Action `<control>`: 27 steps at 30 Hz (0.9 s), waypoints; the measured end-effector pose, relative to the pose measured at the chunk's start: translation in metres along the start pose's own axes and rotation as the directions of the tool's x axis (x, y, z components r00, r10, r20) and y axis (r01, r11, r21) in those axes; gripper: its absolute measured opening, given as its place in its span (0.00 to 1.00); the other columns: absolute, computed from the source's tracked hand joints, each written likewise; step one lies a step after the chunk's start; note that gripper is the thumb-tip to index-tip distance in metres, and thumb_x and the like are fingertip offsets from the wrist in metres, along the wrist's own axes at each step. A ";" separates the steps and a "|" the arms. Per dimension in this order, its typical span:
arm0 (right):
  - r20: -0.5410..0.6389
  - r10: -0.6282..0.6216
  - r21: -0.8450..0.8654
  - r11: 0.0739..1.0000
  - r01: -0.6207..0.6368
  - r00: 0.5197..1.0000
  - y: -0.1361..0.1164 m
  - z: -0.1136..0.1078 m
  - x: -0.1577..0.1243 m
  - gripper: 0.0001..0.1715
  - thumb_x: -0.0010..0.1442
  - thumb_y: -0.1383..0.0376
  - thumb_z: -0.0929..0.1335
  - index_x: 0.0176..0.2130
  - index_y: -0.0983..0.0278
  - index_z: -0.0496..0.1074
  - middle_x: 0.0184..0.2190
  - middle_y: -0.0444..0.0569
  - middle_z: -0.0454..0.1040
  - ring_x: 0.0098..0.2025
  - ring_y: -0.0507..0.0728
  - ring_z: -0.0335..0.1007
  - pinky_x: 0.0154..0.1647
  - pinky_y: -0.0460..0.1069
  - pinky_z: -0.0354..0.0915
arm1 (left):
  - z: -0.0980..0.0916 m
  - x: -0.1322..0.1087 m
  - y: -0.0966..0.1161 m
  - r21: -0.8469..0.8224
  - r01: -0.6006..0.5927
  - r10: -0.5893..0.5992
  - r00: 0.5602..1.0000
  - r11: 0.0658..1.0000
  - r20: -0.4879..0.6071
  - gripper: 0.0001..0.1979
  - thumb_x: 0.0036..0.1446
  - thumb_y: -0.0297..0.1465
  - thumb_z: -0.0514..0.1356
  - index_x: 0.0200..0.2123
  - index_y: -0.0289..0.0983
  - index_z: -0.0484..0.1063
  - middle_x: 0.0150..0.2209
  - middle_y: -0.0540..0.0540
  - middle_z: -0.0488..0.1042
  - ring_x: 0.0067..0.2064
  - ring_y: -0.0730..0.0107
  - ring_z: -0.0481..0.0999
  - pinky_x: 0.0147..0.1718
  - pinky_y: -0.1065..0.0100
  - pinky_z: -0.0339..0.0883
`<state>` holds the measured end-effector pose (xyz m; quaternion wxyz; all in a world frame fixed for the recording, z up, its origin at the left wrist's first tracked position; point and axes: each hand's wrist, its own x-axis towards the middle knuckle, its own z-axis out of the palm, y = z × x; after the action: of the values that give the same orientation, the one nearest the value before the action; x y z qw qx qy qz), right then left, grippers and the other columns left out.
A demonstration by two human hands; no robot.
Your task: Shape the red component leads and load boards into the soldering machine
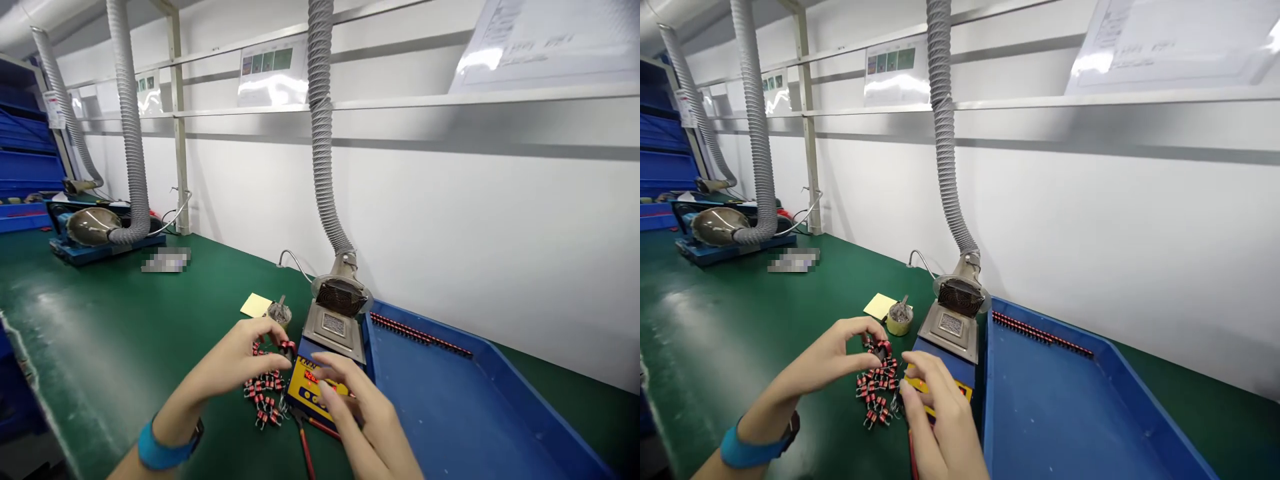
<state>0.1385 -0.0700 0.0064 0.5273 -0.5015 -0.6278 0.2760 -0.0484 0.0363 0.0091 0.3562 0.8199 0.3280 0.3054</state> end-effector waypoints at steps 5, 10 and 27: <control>-0.150 0.180 0.536 0.841 -0.073 0.972 0.012 0.018 0.011 0.12 0.54 0.53 0.74 0.35 0.57 0.75 0.38 0.45 0.74 0.42 0.54 0.72 0.41 0.44 0.70 | 0.022 0.002 0.041 -0.326 -0.196 0.178 0.980 0.925 -0.084 0.09 0.51 0.24 0.66 0.36 0.39 0.74 0.43 0.50 0.76 0.46 0.67 0.74 0.47 0.71 0.64; -0.269 0.296 0.669 0.742 -0.043 0.917 0.016 0.023 0.010 0.13 0.48 0.58 0.78 0.32 0.58 0.75 0.35 0.43 0.75 0.41 0.52 0.71 0.43 0.44 0.68 | 0.040 0.010 0.040 -0.587 -0.139 0.127 0.990 0.798 -0.062 0.11 0.53 0.23 0.64 0.40 0.40 0.80 0.44 0.47 0.79 0.47 0.64 0.76 0.47 0.69 0.67; -0.159 0.384 0.811 0.576 -0.101 0.910 0.025 0.034 0.017 0.10 0.49 0.62 0.78 0.32 0.58 0.77 0.36 0.42 0.76 0.38 0.50 0.73 0.42 0.44 0.70 | 0.054 0.017 0.019 -0.849 -0.056 -0.032 0.996 0.525 -0.085 0.21 0.52 0.29 0.69 0.50 0.45 0.75 0.49 0.47 0.78 0.54 0.65 0.73 0.53 0.70 0.66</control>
<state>0.1164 -0.0397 -0.0194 0.7432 -0.3380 -0.2723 0.5091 0.0074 0.0181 -0.0017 0.6934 0.5300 0.1475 0.4654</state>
